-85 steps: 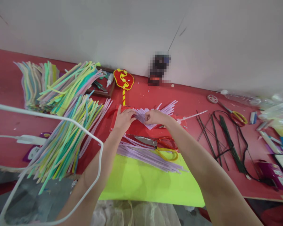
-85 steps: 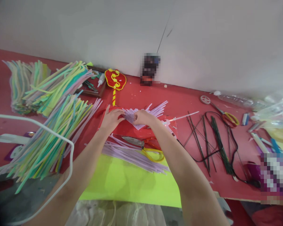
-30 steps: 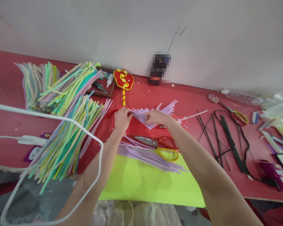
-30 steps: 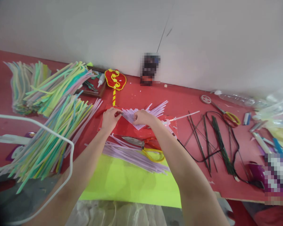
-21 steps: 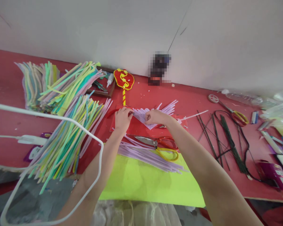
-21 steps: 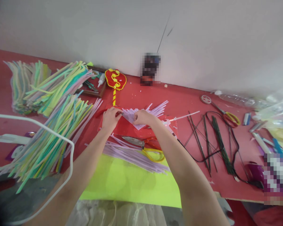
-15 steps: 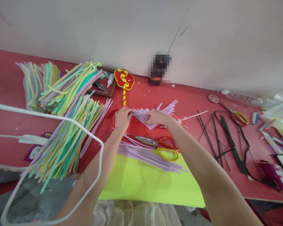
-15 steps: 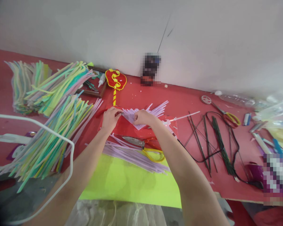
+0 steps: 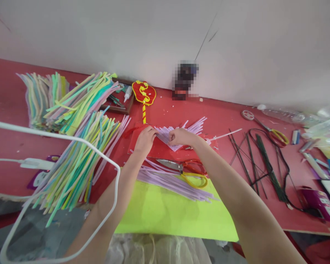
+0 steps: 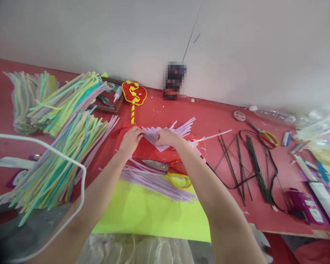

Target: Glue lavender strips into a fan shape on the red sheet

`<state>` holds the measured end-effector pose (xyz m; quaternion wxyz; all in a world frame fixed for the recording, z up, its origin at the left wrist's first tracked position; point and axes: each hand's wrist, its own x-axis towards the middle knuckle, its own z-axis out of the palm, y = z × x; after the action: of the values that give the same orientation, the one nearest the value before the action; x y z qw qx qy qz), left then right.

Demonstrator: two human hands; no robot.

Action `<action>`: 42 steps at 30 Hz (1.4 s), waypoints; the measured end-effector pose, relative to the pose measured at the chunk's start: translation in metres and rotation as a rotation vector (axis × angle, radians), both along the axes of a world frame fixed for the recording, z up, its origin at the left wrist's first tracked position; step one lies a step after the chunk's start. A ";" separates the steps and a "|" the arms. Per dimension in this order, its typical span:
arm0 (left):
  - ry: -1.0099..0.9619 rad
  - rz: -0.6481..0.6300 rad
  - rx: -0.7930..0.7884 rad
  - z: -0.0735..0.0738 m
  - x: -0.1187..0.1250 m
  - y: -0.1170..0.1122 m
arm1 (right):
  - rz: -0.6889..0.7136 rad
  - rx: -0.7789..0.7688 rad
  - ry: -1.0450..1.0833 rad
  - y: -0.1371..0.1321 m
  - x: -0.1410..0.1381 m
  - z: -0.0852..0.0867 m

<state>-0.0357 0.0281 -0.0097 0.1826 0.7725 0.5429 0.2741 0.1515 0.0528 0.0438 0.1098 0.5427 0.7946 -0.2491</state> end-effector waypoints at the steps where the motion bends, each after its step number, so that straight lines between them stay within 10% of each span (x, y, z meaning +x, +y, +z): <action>1: -0.002 0.001 -0.003 0.000 0.000 0.000 | -0.003 -0.002 0.001 0.000 0.000 0.000; 42: 0.123 0.018 -0.005 0.001 0.000 0.000 | 0.016 -0.019 0.027 0.000 0.002 0.000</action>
<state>-0.0358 0.0285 -0.0088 0.1482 0.7824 0.5608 0.2266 0.1531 0.0533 0.0435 0.1061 0.5317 0.7980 -0.2630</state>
